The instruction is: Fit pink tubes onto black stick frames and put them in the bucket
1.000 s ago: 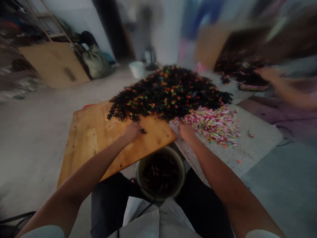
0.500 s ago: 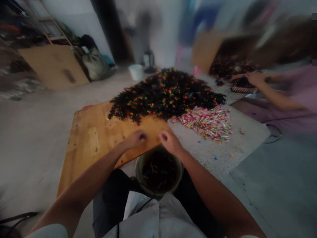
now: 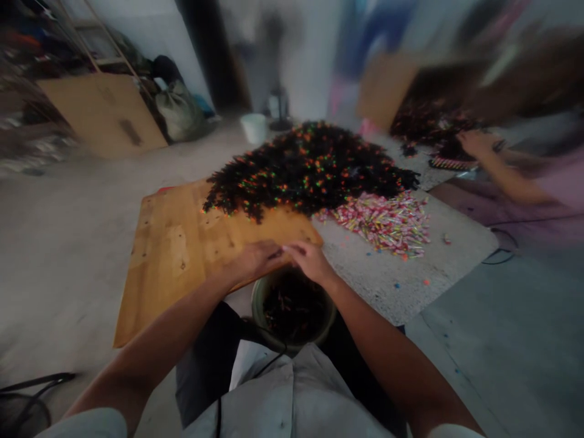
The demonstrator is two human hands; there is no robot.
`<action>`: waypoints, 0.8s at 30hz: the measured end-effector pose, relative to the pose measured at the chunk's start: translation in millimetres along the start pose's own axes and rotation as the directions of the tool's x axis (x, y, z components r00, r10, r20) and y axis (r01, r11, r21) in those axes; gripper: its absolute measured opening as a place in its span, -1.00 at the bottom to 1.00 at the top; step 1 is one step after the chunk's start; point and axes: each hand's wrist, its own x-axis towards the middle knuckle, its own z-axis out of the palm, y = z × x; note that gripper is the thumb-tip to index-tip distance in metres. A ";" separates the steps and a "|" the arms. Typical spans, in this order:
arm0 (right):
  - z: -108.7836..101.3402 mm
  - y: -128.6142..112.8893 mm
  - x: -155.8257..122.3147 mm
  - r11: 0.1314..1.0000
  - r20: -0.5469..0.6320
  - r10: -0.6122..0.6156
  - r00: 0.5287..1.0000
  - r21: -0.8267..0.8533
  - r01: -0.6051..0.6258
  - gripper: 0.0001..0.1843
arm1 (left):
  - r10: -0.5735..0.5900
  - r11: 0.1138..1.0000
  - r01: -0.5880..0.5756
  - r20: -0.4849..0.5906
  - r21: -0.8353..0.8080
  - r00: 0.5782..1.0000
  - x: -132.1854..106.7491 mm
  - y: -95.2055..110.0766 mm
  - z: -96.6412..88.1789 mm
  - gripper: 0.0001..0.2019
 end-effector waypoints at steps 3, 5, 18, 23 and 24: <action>-1.2 -2.1 -3.4 0.999 -0.020 -0.018 1.000 -0.036 0.017 -0.59 | 0.026 1.000 -0.026 0.030 -0.018 0.999 -0.9 2.5 -4.9 -0.61; -1.7 -4.8 -5.1 0.989 -0.045 -0.111 0.993 -0.103 0.106 -0.66 | 0.040 0.998 -0.038 0.042 -0.041 0.998 -1.2 4.2 -8.1 -0.61; -4.0 -11.1 -14.9 0.901 0.006 -0.365 0.931 -0.252 0.354 -0.72 | -0.006 0.981 0.013 0.033 -0.192 0.999 -1.5 7.5 -7.5 -0.62; -9.3 -11.2 -21.9 0.978 0.034 -0.166 0.986 -0.119 0.169 -0.73 | -0.024 0.958 0.043 0.071 -0.282 0.997 -0.9 16.4 -8.9 -0.64; -10.7 -9.3 -24.0 0.990 0.058 -0.106 0.993 -0.091 0.111 -0.70 | -0.036 0.955 0.059 0.083 -0.291 0.996 -1.0 18.6 -8.6 -0.65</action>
